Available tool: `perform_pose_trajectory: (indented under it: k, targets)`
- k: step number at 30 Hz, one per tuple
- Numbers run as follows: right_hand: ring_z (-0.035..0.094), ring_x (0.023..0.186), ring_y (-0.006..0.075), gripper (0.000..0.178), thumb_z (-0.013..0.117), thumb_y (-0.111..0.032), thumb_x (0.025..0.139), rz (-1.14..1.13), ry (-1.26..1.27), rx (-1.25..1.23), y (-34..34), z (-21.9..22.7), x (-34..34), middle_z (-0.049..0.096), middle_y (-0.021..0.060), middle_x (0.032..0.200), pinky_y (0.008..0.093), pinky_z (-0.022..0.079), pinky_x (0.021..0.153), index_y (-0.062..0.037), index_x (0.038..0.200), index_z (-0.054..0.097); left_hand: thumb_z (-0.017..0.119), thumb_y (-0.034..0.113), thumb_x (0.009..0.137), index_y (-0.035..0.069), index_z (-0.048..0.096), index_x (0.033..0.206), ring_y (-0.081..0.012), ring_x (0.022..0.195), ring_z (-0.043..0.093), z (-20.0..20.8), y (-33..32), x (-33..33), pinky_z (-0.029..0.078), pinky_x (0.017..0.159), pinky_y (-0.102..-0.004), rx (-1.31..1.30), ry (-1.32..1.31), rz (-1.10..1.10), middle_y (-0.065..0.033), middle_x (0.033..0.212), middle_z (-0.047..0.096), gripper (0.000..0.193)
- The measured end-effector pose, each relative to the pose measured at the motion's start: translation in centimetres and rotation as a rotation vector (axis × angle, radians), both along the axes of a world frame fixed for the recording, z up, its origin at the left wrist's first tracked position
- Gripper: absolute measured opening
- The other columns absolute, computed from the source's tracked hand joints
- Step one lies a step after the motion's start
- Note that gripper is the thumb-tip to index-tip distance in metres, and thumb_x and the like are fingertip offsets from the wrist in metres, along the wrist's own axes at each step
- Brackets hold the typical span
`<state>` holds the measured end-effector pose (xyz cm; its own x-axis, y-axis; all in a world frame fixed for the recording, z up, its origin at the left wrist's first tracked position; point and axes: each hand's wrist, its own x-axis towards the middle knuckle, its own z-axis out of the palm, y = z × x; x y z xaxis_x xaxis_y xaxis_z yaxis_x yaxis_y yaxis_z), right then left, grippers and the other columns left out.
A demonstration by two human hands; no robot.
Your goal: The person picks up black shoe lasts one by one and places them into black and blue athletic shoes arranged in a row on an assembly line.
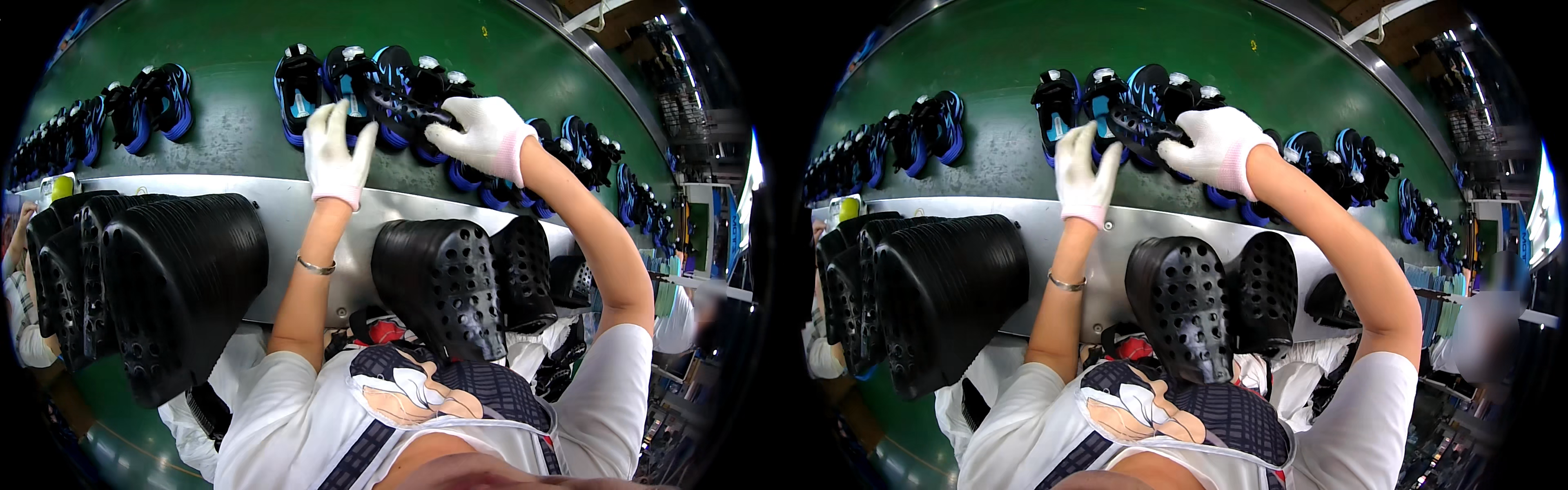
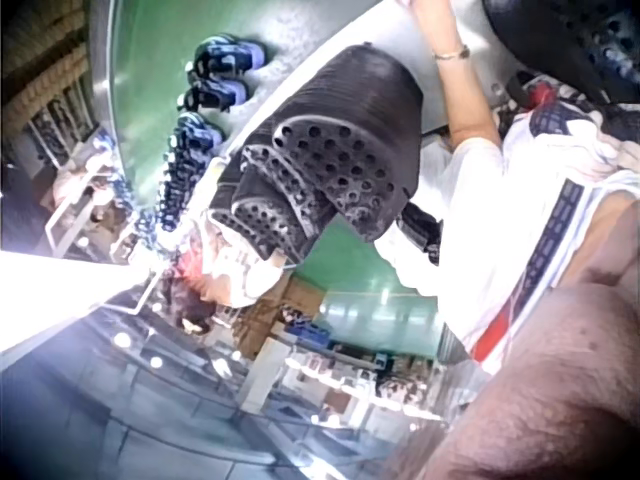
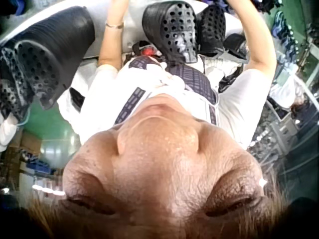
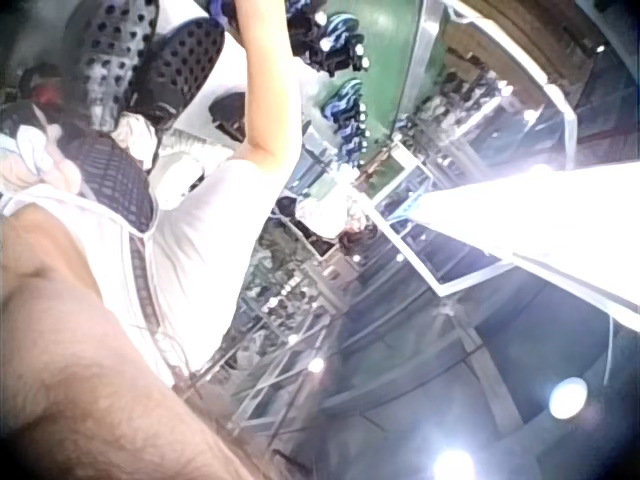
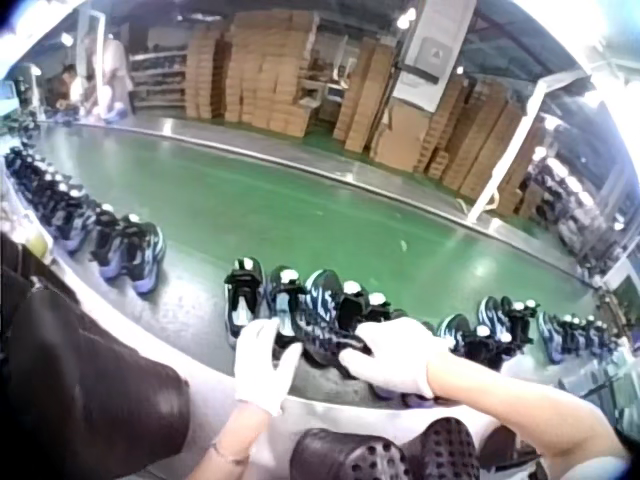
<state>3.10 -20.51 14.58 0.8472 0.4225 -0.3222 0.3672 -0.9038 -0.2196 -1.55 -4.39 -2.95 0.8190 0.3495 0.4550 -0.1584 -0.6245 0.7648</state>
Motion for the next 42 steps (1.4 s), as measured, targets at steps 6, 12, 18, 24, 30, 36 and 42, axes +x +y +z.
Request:
perform_pose_trajectory:
  k: [6, 12, 18, 24, 30, 36, 42]
  targets:
    - [0.065, 0.067, 0.0287, 0.055, 0.056, -0.049, 0.081, -0.044, 0.24, -0.036, 3.0, -1.6, 4.3, 0.065, 0.0184, 0.078, 0.0373, 0.052, 0.069, 0.0047, 0.091, 0.066, 0.069, 0.019, 0.081, 0.011, 0.061, 0.119, -0.038, 0.106, 0.055, -3.4, 0.0, 0.9, 0.045, 0.092, -0.0439, 0.021, 0.012, 0.003, -0.0158, 0.124, 0.054, 0.039]
    - [0.043, 0.041, 0.0134, 0.047, 0.065, -0.042, 0.079, -0.225, 0.489, 0.076, 4.7, -2.5, 9.1, 0.05, 0.0034, 0.058, 0.0292, 0.035, 0.039, 0.0041, 0.075, 0.064, 0.068, 0.016, 0.082, 0.014, 0.062, 0.114, -0.038, 0.1, 0.058, -2.4, -0.4, 0.9, 0.049, 0.085, -0.0438, 0.014, 0.047, 0.026, -0.0151, 0.122, 0.055, 0.033]
    - [0.06, 0.053, 0.0211, 0.045, 0.059, -0.038, 0.081, -0.17, 0.302, -0.176, 8.9, -3.3, 9.0, 0.062, 0.0125, 0.073, 0.032, 0.049, 0.049, 0.0057, 0.086, 0.067, 0.068, 0.016, 0.082, 0.013, 0.061, 0.113, -0.0371, 0.102, 0.057, -2.1, -0.1, 0.9, 0.049, 0.086, -0.0445, 0.007, 0.097, 0.051, -0.0144, 0.121, 0.055, 0.032]
    - [0.066, 0.097, 0.0334, 0.037, 0.048, -0.032, 0.091, 0.214, -0.096, -0.406, 13.2, -8.5, 6.7, 0.068, 0.0186, 0.103, 0.0413, 0.051, 0.086, -0.0048, 0.102, 0.07, 0.067, 0.015, 0.082, 0.012, 0.059, 0.115, -0.0376, 0.102, 0.057, -2.6, 0.0, 0.8, 0.048, 0.088, -0.0445, -0.008, 0.094, 0.053, -0.0154, 0.122, 0.055, 0.034]
    - [0.067, 0.094, 0.0329, 0.027, 0.05, -0.017, 0.088, 0.214, -0.114, -0.431, 13.0, -11.2, 8.3, 0.068, 0.0184, 0.104, 0.0377, 0.053, 0.081, -0.005, 0.107, 0.066, 0.068, 0.013, 0.08, 0.008, 0.059, 0.113, -0.0365, 0.098, 0.057, -2.9, -0.1, 1.3, 0.049, 0.086, -0.0443, 0.031, 0.09, 0.055, -0.0146, 0.12, 0.055, 0.035]
    - [0.069, 0.091, 0.0318, 0.027, 0.056, -0.021, 0.085, 0.3, -0.152, -0.44, 13.7, -10.6, 9.0, 0.07, 0.0186, 0.097, 0.0422, 0.053, 0.079, -0.0058, 0.106, 0.064, 0.068, 0.013, 0.08, 0.01, 0.062, 0.111, -0.0356, 0.101, 0.057, -2.7, 0.3, 1.3, 0.049, 0.088, -0.0426, 0.003, 0.083, 0.107, -0.0122, 0.121, 0.057, 0.031]
    - [0.07, 0.089, 0.0308, 0.032, 0.066, -0.011, 0.076, 0.464, -0.24, -0.55, 13.7, -9.5, 7.5, 0.071, 0.0156, 0.097, 0.0378, 0.056, 0.074, -0.0037, 0.106, 0.063, 0.066, 0.012, 0.08, 0.009, 0.061, 0.11, -0.0372, 0.099, 0.056, -3.6, 0.0, 1.3, 0.048, 0.087, -0.0435, 0.029, 0.062, 0.092, -0.0144, 0.121, 0.056, 0.03]
